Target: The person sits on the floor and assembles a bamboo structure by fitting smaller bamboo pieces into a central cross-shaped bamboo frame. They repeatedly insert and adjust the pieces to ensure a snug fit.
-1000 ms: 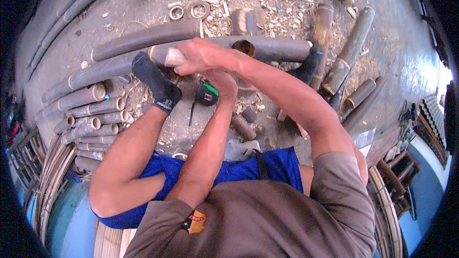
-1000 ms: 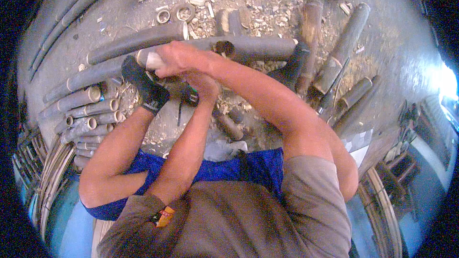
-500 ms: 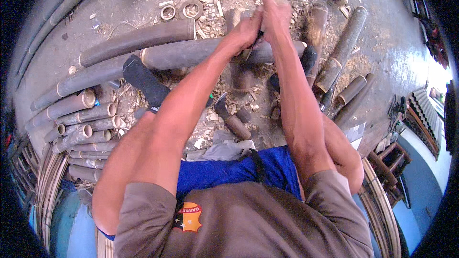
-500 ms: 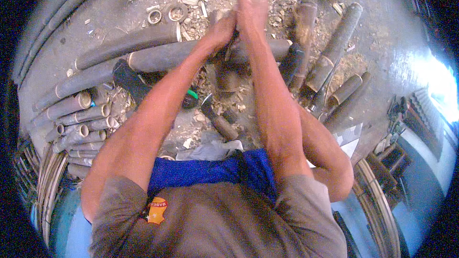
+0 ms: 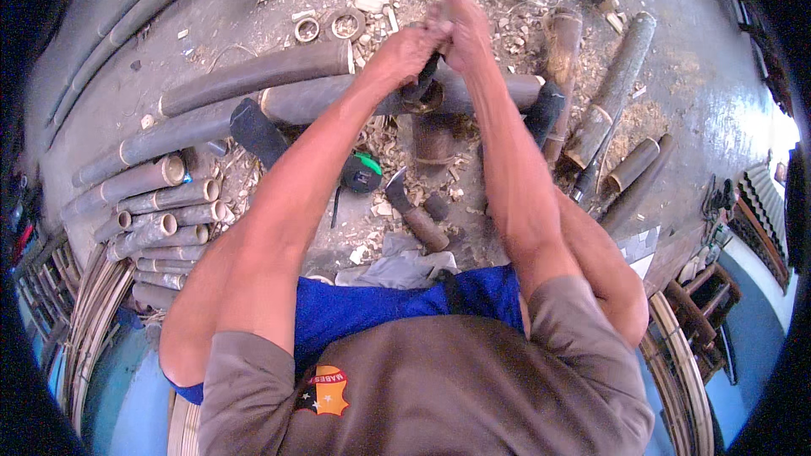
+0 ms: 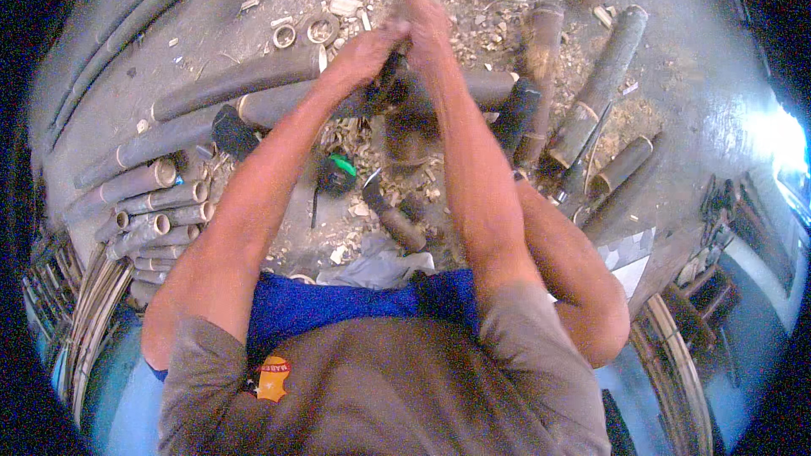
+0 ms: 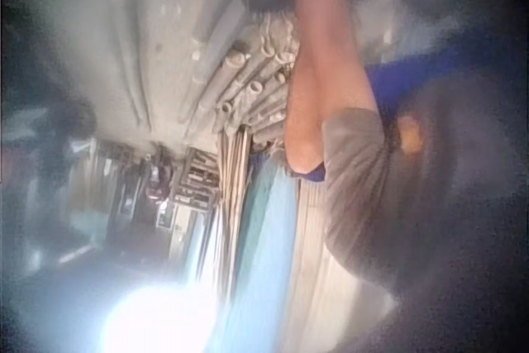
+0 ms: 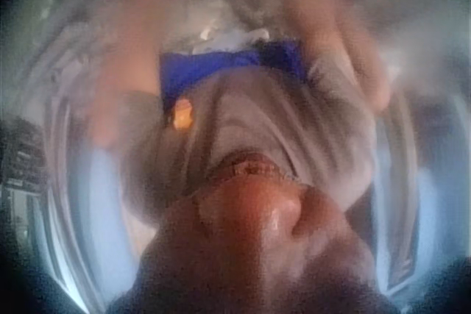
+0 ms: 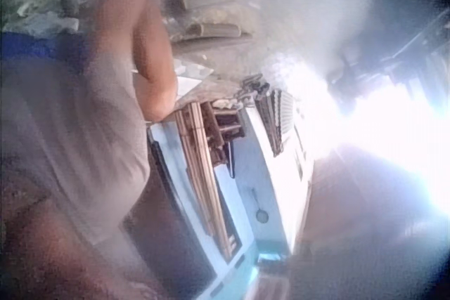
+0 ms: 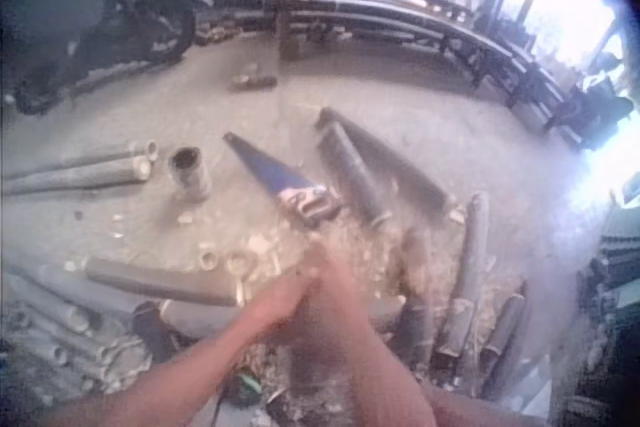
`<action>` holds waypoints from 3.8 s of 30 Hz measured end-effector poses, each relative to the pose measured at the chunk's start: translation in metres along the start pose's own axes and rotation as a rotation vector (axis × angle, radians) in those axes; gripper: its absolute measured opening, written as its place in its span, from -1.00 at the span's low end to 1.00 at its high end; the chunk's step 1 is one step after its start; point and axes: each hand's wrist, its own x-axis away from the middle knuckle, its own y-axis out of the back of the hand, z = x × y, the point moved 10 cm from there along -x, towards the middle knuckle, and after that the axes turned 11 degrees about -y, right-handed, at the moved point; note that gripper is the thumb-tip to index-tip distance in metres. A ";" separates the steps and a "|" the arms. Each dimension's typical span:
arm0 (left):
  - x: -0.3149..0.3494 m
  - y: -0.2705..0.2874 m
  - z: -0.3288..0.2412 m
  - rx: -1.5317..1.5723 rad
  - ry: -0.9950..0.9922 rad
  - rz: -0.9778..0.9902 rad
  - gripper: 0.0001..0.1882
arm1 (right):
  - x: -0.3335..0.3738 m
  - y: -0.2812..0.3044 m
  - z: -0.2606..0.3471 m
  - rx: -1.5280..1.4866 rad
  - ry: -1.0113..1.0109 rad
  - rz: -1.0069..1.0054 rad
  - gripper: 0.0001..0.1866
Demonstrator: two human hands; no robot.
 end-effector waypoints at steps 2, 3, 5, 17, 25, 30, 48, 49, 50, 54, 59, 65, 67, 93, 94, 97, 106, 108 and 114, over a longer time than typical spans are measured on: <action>0.027 0.012 0.015 0.113 0.177 -0.158 -0.12 | -0.015 -0.038 -0.024 0.188 -0.199 0.172 -0.63; 0.042 0.013 0.023 0.189 0.261 -0.238 -0.13 | -0.012 -0.057 -0.036 0.292 -0.268 0.239 -0.62; 0.073 0.018 0.022 0.308 0.266 -0.516 -0.18 | -0.001 -0.097 -0.058 0.525 -0.365 0.411 -0.59; 0.120 -0.051 0.066 0.184 -0.131 -0.994 -0.50 | 0.076 -0.132 -0.064 1.446 0.302 0.342 -0.33; 0.014 0.008 -0.130 -0.218 -0.230 -0.059 0.20 | 0.247 -0.045 0.174 1.979 0.972 -0.924 -0.02; 0.053 -0.036 -0.179 -0.624 -0.332 0.346 0.14 | 0.254 -0.026 0.095 2.246 0.406 -0.497 -0.20; 0.071 0.008 0.033 -0.794 -0.319 0.147 -0.01 | 0.203 0.052 -0.159 0.498 -0.007 -0.588 -0.61; 0.072 0.008 0.030 -0.797 -0.312 0.151 0.00 | 0.199 0.067 -0.164 0.589 -0.042 -0.614 -0.58; 0.072 0.010 0.033 -0.798 -0.295 0.150 0.00 | 0.198 0.062 -0.151 0.663 -0.075 -0.551 -0.57; 0.072 0.013 0.034 -0.779 -0.310 0.148 -0.01 | 0.194 0.068 -0.093 0.945 -0.236 -0.316 -0.55; 0.063 0.005 0.042 -0.816 -0.256 0.232 0.06 | 0.153 0.050 -0.006 1.742 -0.374 -0.019 -0.35; 0.077 0.009 0.033 -0.908 -0.177 0.155 0.00 | 0.241 0.033 -0.068 1.509 -0.248 0.164 -0.48; 0.092 0.002 0.023 -1.028 -0.281 -0.009 0.00 | 0.271 0.046 -0.113 1.543 -0.343 0.164 -0.45; 0.097 -0.006 0.015 -1.022 -0.277 -0.029 0.01 | 0.231 0.117 -0.145 1.711 -0.088 -0.082 -0.54; 0.097 -0.006 0.015 -1.034 -0.232 -0.019 0.02 | 0.222 0.109 -0.099 1.570 0.062 -0.166 -0.55; 0.099 -0.002 0.017 -1.035 -0.175 -0.001 0.02 | 0.220 0.143 0.044 1.358 0.377 -0.680 -0.67; 0.090 -0.006 0.022 -0.981 -0.159 0.023 0.08 | 0.185 0.310 0.080 1.825 -0.030 -0.768 -0.31; 0.092 -0.001 0.023 -0.980 -0.140 0.027 0.10 | 0.176 0.295 0.053 1.740 -0.088 -0.770 -0.36; 0.099 0.004 0.034 -1.007 -0.142 0.021 0.11 | 0.197 0.269 0.061 1.618 0.054 -0.678 -0.49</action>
